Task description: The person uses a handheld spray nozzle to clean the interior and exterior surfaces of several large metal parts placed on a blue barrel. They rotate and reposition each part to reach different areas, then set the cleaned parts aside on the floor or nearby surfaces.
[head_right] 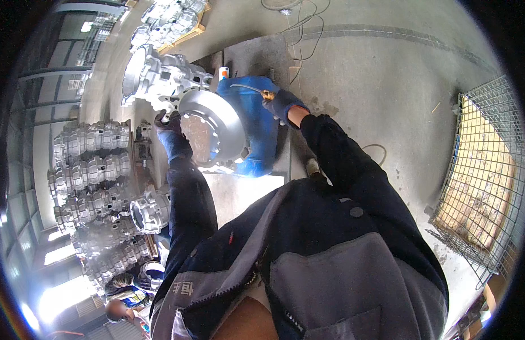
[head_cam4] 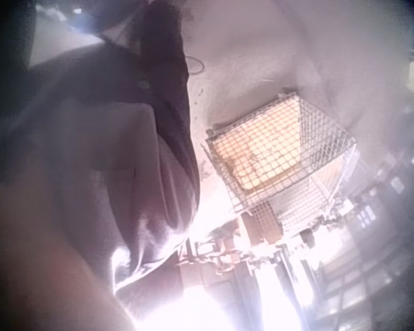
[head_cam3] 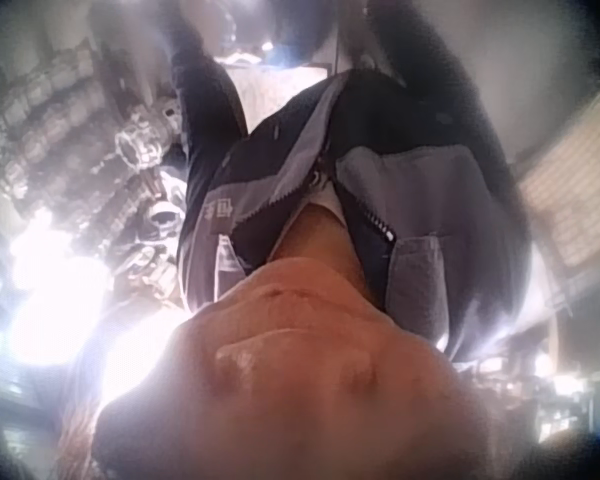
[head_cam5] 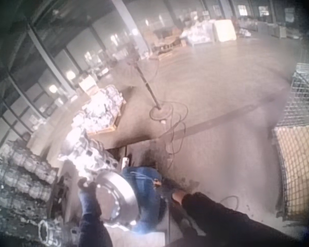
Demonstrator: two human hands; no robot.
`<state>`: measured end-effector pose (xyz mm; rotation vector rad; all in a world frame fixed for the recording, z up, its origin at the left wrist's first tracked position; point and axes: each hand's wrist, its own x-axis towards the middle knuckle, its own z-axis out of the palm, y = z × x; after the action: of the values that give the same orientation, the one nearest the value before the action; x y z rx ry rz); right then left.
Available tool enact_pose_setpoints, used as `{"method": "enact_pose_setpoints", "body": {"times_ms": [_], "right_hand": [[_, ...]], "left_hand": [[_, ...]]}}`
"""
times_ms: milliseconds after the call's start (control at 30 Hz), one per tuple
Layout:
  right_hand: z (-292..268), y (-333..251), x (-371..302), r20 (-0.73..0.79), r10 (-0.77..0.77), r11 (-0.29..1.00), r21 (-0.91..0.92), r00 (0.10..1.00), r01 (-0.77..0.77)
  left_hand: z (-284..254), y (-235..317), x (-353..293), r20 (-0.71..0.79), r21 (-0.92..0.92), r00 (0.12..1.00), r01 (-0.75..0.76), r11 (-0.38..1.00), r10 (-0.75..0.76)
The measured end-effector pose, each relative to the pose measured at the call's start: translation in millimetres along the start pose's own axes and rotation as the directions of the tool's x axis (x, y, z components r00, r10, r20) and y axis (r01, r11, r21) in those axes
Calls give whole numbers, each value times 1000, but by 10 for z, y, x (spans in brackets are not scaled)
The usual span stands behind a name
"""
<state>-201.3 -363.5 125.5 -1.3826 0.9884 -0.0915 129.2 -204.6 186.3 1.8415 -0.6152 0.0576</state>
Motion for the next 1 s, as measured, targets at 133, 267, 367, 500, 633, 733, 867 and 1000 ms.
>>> {"method": "enact_pose_setpoints", "body": {"times_ms": [133, 267, 367, 500, 633, 733, 867, 1000], "right_hand": [[-17, -77, -93, 156, 61, 987, -159, 986, -36], [-70, -83, -227, 134, -10, 994, -106, 991, 24], [-85, -56, -270, 153, 47, 995, -89, 987, -34], [-89, 41, -256, 193, 93, 972, -232, 977, -47], [-69, 140, -228, 23, 105, 995, -4, 994, -105], [-58, 195, -262, 115, 81, 991, -114, 990, -68], [-72, 232, -320, 75, 107, 994, -15, 991, -106], [-81, 299, -353, 176, 88, 996, -22, 980, -85]], "left_hand": [[-6, 13, -13, -8, 1, 995, -95, 995, 95], [-20, 83, -28, -20, 88, 998, 67, 994, -66], [-29, 125, -41, -3, 58, 999, 37, 998, -37], [-29, 66, -32, -15, 124, 1000, -3, 992, 5], [2, -24, 47, -24, 83, 991, -130, 988, 132], [-13, 18, 33, -10, 140, 997, -77, 987, 79], [-15, 229, -129, -32, 103, 997, -66, 992, 70], [-9, 379, -193, 5, 25, 1000, -20, 999, 20]]}}
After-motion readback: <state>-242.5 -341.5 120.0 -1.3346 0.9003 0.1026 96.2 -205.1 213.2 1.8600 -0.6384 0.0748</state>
